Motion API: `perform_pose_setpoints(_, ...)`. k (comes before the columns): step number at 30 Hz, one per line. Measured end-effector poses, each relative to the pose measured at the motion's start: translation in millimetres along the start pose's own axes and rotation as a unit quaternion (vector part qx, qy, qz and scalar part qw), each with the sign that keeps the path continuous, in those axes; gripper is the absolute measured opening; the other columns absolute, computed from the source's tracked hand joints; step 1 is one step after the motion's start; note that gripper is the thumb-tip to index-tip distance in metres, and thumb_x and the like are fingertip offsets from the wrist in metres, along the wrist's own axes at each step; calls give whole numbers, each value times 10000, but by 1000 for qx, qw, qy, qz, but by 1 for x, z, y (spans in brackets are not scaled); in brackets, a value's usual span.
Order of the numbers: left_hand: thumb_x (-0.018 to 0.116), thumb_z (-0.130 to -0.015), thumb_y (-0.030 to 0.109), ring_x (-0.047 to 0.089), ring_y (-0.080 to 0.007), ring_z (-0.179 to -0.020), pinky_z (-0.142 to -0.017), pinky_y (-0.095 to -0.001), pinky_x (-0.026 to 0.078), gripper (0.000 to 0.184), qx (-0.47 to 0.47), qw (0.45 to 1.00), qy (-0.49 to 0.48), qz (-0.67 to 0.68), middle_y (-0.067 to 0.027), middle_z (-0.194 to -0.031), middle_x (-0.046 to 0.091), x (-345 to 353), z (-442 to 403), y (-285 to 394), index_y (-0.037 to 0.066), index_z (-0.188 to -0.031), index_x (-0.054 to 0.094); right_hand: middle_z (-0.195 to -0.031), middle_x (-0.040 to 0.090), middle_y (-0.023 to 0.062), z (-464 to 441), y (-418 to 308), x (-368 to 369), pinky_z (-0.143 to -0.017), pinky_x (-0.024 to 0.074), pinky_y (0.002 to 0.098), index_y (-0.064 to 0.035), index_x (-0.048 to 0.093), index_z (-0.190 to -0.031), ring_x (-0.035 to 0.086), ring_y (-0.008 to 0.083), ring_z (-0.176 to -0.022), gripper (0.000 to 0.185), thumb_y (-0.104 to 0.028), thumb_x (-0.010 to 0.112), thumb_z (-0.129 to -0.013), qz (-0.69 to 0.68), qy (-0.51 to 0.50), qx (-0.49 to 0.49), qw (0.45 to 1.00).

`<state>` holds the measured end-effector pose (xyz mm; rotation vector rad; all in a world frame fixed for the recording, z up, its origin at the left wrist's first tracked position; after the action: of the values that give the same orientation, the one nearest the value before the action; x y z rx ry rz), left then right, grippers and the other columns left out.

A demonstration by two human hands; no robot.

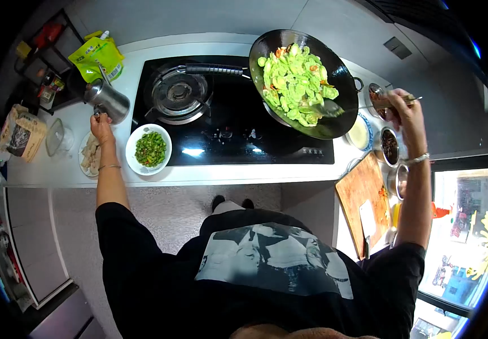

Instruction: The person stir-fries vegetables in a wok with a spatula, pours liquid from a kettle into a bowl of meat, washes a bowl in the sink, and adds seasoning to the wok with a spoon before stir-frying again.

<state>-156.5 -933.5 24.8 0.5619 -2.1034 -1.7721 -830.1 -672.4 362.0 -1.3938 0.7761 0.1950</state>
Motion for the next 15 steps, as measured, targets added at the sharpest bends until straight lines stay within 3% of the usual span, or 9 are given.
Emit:
perform_pose_setpoints(5, 599, -779, 76, 558, -165, -735, -721, -290, 470, 133, 8, 1000, -18, 21, -89, -821, 572, -1, -8, -32, 15, -852, 507, -558, 561, 20, -9, -5, -12, -316, 286, 188, -32, 625, -813, 406, 33, -369, 244, -251, 554, -896, 33, -46, 17, 998)
perform_pose_setpoints(8, 591, -796, 76, 589, -240, -863, -826, -335, 460, 240, 25, 968, -6, -249, -141, -921, 601, -2, 0, -7, -25, -1006, 533, -619, 611, 67, -28, 31, 36, -335, 349, 203, -17, 622, -838, 460, 64, -385, 230, -225, 545, -901, -22, 4, 9, 1000)
perform_pose_setpoints(11, 577, -807, 75, 576, -299, -986, -901, -363, 433, 392, 59, 924, -17, -377, -194, -1046, 595, -20, -14, -12, -52, -1167, 486, -639, 615, 86, -55, 48, 73, -367, 408, 215, -9, 619, -895, 504, 99, -399, 214, -208, 541, -898, -118, 30, 11, 992)
perform_pose_setpoints(15, 559, -837, 69, 541, -284, -1079, -931, -353, 425, 449, 75, 969, -3, -237, -206, -1182, 537, -51, 20, 24, -57, -1248, 430, -625, 604, 68, -77, 12, 67, -382, 422, 206, -16, 641, -881, 511, 92, -412, 229, -227, 554, -869, -97, 10, -27, 995)
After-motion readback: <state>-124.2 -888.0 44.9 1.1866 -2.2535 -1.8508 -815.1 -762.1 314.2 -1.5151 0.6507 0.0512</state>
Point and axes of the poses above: each hand's wrist, its own z-axis away from the middle knuckle, its own x-axis out of the palm, y = z × x, the point moved 1 cm from there along -z, towards the middle knuckle
